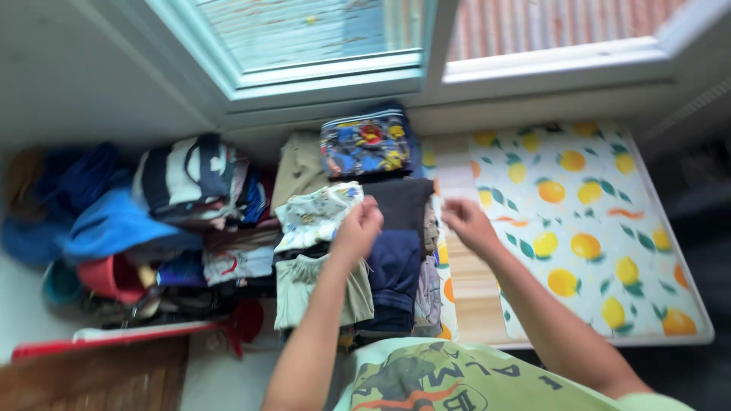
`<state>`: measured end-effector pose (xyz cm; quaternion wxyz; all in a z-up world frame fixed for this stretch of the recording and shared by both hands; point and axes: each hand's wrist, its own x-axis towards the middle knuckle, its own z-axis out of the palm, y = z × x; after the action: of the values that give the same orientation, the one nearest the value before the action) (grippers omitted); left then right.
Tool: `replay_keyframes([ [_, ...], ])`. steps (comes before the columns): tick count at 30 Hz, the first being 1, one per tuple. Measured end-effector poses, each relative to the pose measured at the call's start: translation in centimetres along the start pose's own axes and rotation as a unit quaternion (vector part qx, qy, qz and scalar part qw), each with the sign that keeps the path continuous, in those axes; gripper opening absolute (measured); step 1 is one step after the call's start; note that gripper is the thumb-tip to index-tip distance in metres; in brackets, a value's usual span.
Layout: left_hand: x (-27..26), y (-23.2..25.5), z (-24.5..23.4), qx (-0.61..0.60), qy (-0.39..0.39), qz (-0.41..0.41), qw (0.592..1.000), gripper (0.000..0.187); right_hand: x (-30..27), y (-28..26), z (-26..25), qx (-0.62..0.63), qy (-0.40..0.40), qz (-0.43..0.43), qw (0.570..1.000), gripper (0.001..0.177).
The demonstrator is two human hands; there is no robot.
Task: The person repeatedly takes folded shorts from a white drawer, carries them to a nearby folding board, and stacks them. The person handles several pairs of shorts in different colors and patterns, placing them in a neat pile on the board.
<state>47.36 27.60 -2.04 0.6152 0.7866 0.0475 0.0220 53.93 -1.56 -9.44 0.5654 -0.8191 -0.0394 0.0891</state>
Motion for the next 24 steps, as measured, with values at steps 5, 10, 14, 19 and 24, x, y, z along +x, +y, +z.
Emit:
replay_keyframes([
  [5,-9.1,2.5,3.4,-0.047,-0.192,-0.024,0.980,0.030,-15.0,3.1,-0.8,0.150,0.053,0.107,0.981,0.036],
  [10,-13.5,-0.1,6.6,-0.066,-0.358,-0.051,0.930,0.026,-26.8,1.9,1.5,0.170,0.185,0.138,0.958,0.030],
  [14,-16.6,-1.9,10.1,0.011,-0.511,-0.044,0.858,0.026,-35.7,1.9,4.4,0.151,0.294,0.160,0.930,0.027],
  [19,-22.7,0.5,15.4,0.038,-0.675,-0.014,0.737,0.024,-47.8,2.4,9.5,0.174,0.455,0.198,0.850,0.024],
  [24,-29.4,3.8,18.7,0.111,-0.799,0.089,0.584,0.024,-58.5,1.1,15.9,0.188,0.619,0.245,0.722,0.023],
])
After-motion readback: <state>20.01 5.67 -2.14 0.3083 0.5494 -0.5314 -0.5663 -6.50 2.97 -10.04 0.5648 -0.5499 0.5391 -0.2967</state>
